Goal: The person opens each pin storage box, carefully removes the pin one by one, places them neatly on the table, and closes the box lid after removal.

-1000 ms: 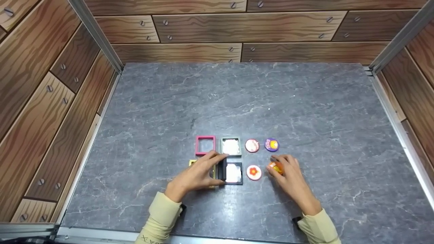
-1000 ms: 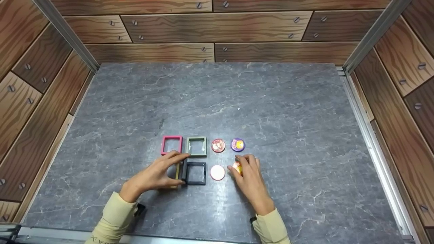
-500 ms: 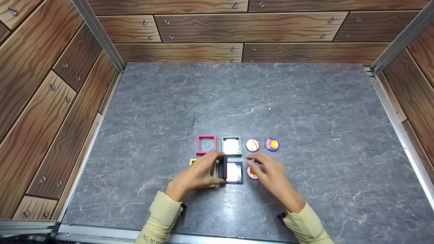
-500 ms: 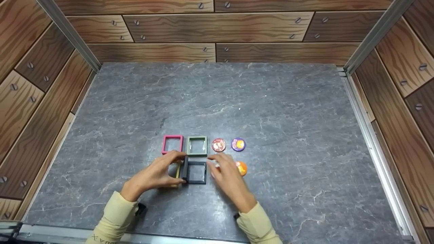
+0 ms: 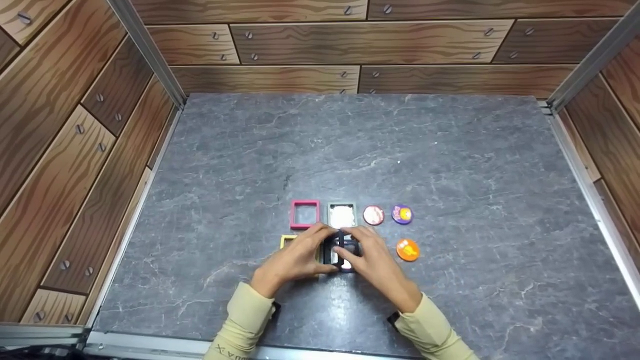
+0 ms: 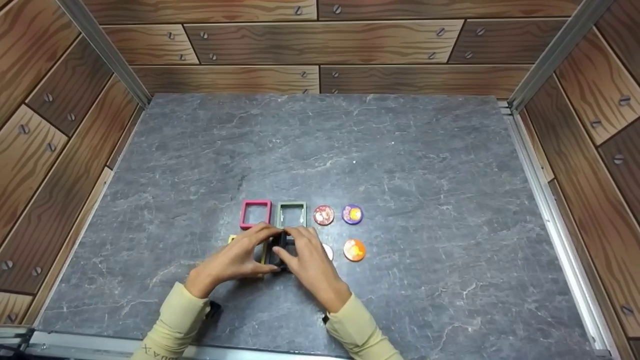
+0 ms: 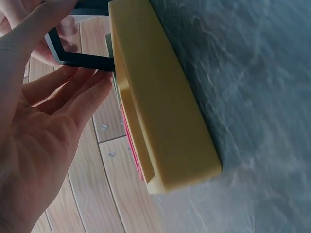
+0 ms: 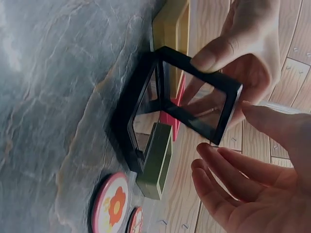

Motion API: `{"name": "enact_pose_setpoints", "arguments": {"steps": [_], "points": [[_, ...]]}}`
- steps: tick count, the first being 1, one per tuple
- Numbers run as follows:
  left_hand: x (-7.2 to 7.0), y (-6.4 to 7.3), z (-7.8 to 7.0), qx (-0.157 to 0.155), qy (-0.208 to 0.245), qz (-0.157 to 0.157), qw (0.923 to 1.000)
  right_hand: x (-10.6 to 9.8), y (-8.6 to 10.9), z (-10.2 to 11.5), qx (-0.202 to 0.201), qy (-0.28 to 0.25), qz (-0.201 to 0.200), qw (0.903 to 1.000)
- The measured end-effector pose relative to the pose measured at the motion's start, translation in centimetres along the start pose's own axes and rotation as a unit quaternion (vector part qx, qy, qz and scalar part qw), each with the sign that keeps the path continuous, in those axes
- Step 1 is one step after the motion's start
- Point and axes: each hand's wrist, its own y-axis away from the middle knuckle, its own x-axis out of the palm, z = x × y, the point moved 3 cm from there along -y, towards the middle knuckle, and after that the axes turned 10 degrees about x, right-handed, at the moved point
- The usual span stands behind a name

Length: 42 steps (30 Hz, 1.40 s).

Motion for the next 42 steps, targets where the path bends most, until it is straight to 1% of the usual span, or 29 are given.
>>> {"name": "enact_pose_setpoints", "arguments": {"steps": [3,9,12,19,26,31,37,42], "points": [[0.2,-0.2,-0.1,0.006,-0.004,-0.001,1.0,0.1,0.0,0.0,0.01,0.005,0.005,0.9999],[0.3,-0.5,-0.3,-0.006,-0.006,0.009,0.9999,-0.1,0.1,-0.3,0.03,0.004,0.012,0.9995],[0.5,-0.7,-0.4,-0.005,-0.008,0.012,0.9999,-0.2,0.2,-0.6,0.033,0.012,0.01,0.9993],[0.8,-1.1,-0.7,0.016,-0.069,0.004,0.9975,-0.4,0.3,-1.1,0.033,0.039,0.001,0.9987],[1.0,-1.7,-1.2,0.009,-0.094,0.01,0.9955,-0.6,0.5,-1.6,0.045,0.059,-0.006,0.9972],[1.2,-2.1,-1.6,0.007,-0.135,0.017,0.9907,-0.5,0.7,-2.0,0.051,0.073,-0.009,0.996],[1.6,-2.7,-2.3,0.011,-0.19,0.039,0.981,-0.2,1.1,-2.5,0.048,0.088,-0.02,0.9947],[1.7,-3.1,-2.7,0.006,-0.215,0.048,0.9755,0.0,1.2,-2.7,0.041,0.093,-0.029,0.9944]]}}
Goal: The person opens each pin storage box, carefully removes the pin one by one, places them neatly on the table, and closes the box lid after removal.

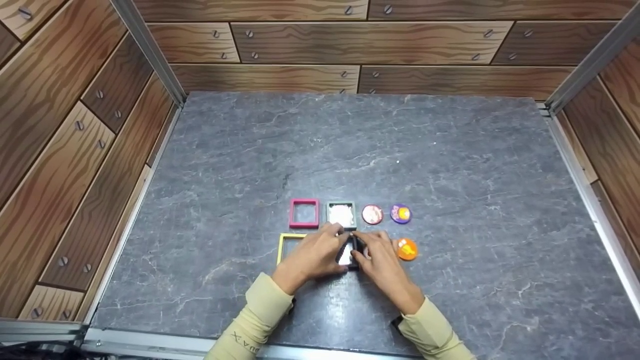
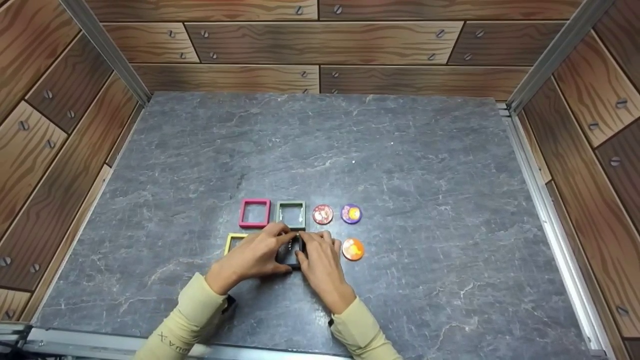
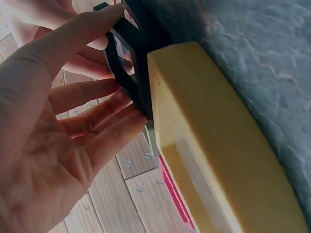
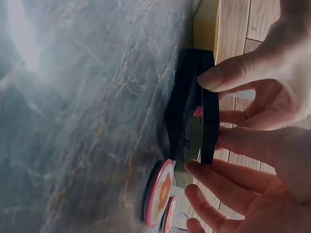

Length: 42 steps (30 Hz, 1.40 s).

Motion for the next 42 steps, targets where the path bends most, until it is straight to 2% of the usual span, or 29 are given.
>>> {"name": "enact_pose_setpoints", "arguments": {"steps": [8,18,27,34,42], "points": [[0.1,-0.3,-0.3,-0.002,-0.023,0.02,0.9995,0.5,0.0,-0.2,-0.002,0.01,0.001,0.9999],[0.0,0.1,-0.3,-0.001,-0.031,0.019,0.9993,0.7,-0.1,0.2,-0.005,0.027,0.0,0.9996],[0.1,0.4,-0.4,0.001,-0.042,0.003,0.9991,0.9,0.0,0.4,0.003,0.033,-0.003,0.9994],[0.2,1.0,-0.5,0.005,-0.026,0.0,0.9996,1.1,0.1,0.5,0.003,0.035,-0.004,0.9994],[0.3,1.5,-0.1,0.036,0.005,-0.041,0.9985,1.1,0.1,0.5,-0.002,0.037,-0.002,0.9993]]}}
